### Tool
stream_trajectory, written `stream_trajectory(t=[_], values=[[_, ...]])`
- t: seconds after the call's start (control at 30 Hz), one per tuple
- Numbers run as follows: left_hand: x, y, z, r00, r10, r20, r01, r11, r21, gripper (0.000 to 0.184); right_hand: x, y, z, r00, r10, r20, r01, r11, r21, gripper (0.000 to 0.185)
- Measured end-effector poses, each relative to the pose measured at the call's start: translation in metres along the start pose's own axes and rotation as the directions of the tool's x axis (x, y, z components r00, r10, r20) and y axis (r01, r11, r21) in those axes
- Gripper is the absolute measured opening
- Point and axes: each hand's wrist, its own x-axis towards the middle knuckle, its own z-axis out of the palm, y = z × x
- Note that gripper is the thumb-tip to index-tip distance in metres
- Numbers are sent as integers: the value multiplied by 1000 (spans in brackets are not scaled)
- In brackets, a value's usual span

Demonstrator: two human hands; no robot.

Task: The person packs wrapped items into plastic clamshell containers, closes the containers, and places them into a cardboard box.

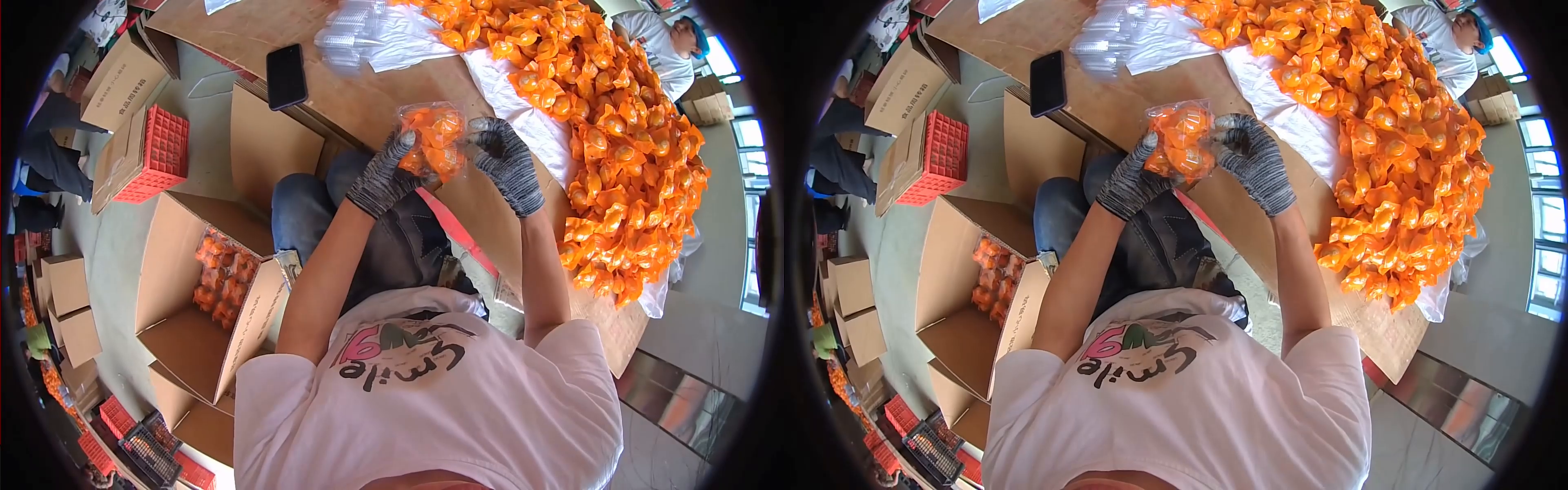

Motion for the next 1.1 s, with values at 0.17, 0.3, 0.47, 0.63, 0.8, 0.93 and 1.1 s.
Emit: stream_trajectory(t=[0.17,0.3,0.47,0.63,0.8,0.93,1.1], values=[[-3,2,9,1000,18,17,-19,998,52,69,5,12,-10,999,-8,36,10,999,-39,40],[-5,3,14,996,57,72,-65,990,124,66,5,8,-5,1000,-21,4,21,982,-185,32],[-16,3,29,987,113,115,-134,972,194,64,-4,17,-7,995,-93,32,98,966,-239,20],[-8,-1,23,979,119,165,-150,969,194,66,-9,1,-19,984,-27,177,95,919,-384,23],[10,-18,-9,954,284,101,-294,804,517,75,-11,-4,-14,984,174,29,-164,965,-205,19],[3,-18,3,965,255,65,-260,885,386,77,-10,13,-13,995,98,17,-97,994,-52,21],[-1,-16,16,904,369,216,-427,755,497,80,-10,34,-9,985,25,-169,-33,998,-45,28]])
